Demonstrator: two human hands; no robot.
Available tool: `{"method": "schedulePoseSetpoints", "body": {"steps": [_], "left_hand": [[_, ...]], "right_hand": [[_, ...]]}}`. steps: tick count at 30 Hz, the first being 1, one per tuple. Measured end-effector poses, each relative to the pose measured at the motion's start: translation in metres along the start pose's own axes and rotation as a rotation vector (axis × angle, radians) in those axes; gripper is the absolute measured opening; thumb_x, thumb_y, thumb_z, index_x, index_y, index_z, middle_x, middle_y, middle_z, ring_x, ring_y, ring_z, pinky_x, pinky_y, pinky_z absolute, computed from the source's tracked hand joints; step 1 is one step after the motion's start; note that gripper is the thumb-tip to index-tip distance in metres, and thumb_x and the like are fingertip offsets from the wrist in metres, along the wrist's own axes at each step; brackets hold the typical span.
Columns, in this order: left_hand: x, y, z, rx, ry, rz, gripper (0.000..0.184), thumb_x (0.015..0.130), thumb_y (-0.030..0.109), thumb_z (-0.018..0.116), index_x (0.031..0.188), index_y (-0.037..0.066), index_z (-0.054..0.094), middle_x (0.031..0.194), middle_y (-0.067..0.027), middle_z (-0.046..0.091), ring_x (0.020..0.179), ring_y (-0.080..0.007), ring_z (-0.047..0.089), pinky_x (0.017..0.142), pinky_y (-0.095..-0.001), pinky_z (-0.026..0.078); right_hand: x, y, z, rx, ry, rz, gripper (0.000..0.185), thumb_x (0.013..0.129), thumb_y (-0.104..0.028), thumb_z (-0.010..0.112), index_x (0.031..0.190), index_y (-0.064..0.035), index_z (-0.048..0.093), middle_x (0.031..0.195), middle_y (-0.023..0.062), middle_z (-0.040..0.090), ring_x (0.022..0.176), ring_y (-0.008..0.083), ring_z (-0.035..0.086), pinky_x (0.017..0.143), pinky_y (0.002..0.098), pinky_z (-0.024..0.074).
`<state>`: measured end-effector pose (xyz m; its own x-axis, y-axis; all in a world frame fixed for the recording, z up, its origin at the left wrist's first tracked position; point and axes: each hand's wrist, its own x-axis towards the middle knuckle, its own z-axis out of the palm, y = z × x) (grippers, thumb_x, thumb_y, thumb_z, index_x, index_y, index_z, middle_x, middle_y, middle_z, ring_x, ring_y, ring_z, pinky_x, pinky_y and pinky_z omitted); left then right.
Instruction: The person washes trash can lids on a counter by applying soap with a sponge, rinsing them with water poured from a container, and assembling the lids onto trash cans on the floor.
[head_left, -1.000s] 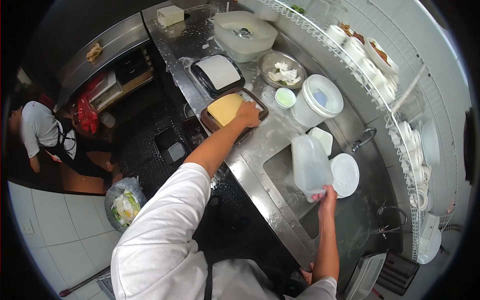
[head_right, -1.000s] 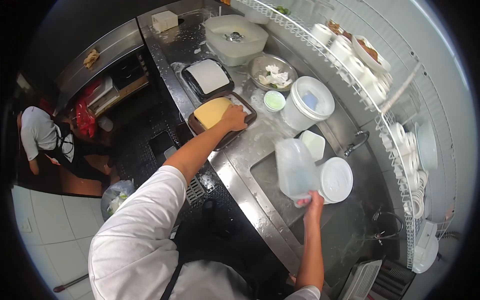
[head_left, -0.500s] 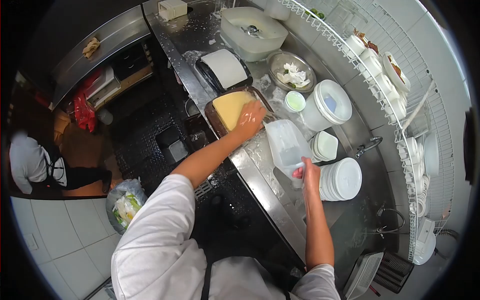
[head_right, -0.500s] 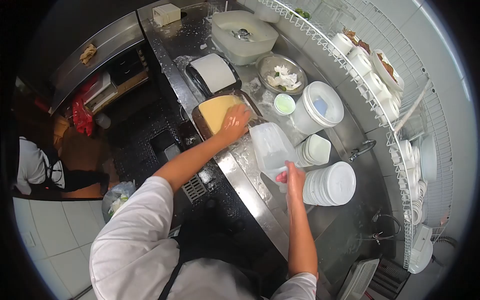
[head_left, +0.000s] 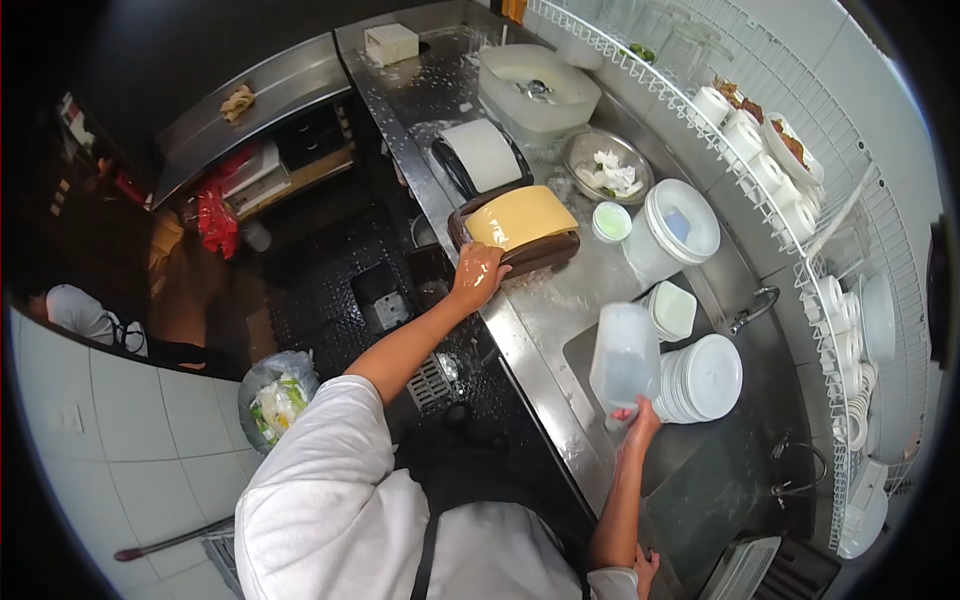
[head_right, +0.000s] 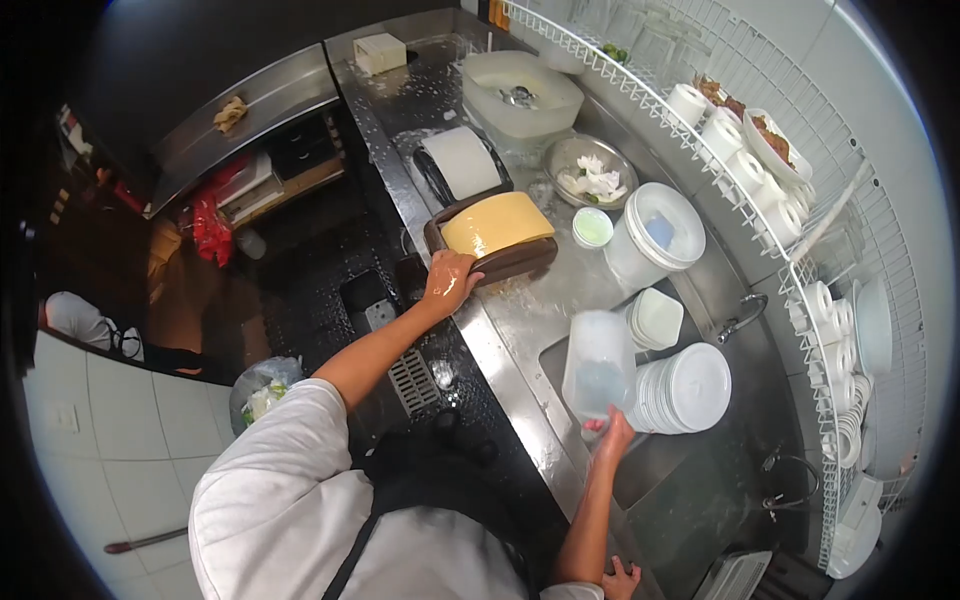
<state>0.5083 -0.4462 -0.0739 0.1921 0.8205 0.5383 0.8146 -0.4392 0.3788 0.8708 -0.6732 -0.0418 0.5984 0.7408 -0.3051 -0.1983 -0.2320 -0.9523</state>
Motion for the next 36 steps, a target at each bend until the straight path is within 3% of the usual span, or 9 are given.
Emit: {"method": "schedulePoseSetpoints", "body": {"steps": [9,16,24,27,30,33,36], "left_hand": [[0.011,-0.021,-0.099,0.040,0.226,0.017,0.026,0.080,0.016,0.076,0.098,0.001,0.064,0.089,-0.0163,0.063,0.092,-0.0379,0.059,0.089,-0.0485,0.043],[0.078,-0.166,-0.130,0.198,0.393,-0.077,0.025,0.080,0.015,0.075,0.097,-0.001,0.065,0.090,-0.0215,0.064,0.090,-0.0415,0.059,0.083,-0.0493,0.045],[0.167,-0.347,-0.075,0.373,0.298,-0.194,0.023,0.081,0.017,0.075,0.095,0.000,0.068,0.097,-0.0205,0.066,0.097,-0.0396,0.061,0.087,-0.0479,0.048],[0.179,-0.378,-0.047,0.444,0.150,-0.385,0.024,0.083,0.021,0.074,0.094,0.001,0.066,0.097,-0.0184,0.067,0.098,-0.0377,0.062,0.088,-0.0472,0.049],[0.187,-0.409,-0.026,0.613,-0.035,-0.568,0.018,0.084,0.011,0.067,0.100,0.002,0.067,0.103,-0.0162,0.067,0.105,-0.0352,0.061,0.092,-0.0489,0.047],[0.189,-0.357,-0.022,0.649,0.263,-0.292,0.027,0.083,0.005,0.062,0.109,0.004,0.067,0.114,-0.0162,0.064,0.114,-0.0338,0.058,0.099,-0.0506,0.044],[0.199,-0.322,0.000,0.410,0.082,0.291,0.034,0.083,0.009,0.066,0.117,0.005,0.065,0.121,-0.0169,0.059,0.117,-0.0331,0.055,0.104,-0.0517,0.040]], "right_hand": [[-0.032,0.005,-0.086,-0.003,0.123,-0.049,0.027,0.090,-0.021,0.061,0.077,0.0030,0.064,0.058,0.0063,0.055,0.051,0.0181,0.055,0.053,0.0319,0.0431],[-0.047,-0.023,-0.081,-0.090,0.332,-0.064,0.036,0.092,-0.027,0.057,0.068,-0.0006,0.056,0.054,0.0070,0.053,0.049,0.0180,0.051,0.061,0.0327,0.0438],[-0.046,-0.033,-0.033,0.095,0.445,-0.060,0.035,0.093,-0.031,0.057,0.071,-0.0038,0.053,0.059,0.0060,0.053,0.054,0.0189,0.053,0.059,0.0332,0.0450],[-0.046,-0.043,-0.012,0.121,0.439,-0.066,0.033,0.093,-0.032,0.057,0.077,-0.0031,0.055,0.060,0.0055,0.053,0.055,0.0185,0.053,0.058,0.0323,0.0451],[-0.048,-0.047,-0.005,0.114,0.428,-0.052,0.032,0.094,-0.032,0.057,0.084,-0.0017,0.057,0.061,0.0060,0.054,0.055,0.0186,0.054,0.057,0.0326,0.0454],[-0.048,-0.043,-0.002,0.092,0.419,-0.068,0.031,0.094,-0.030,0.057,0.084,-0.0009,0.057,0.064,0.0066,0.055,0.056,0.0179,0.054,0.054,0.0322,0.0450],[-0.049,-0.035,-0.006,0.131,0.403,-0.096,0.030,0.094,-0.028,0.056,0.083,-0.0004,0.058,0.067,0.0070,0.056,0.057,0.0174,0.053,0.055,0.0326,0.0453]]}}
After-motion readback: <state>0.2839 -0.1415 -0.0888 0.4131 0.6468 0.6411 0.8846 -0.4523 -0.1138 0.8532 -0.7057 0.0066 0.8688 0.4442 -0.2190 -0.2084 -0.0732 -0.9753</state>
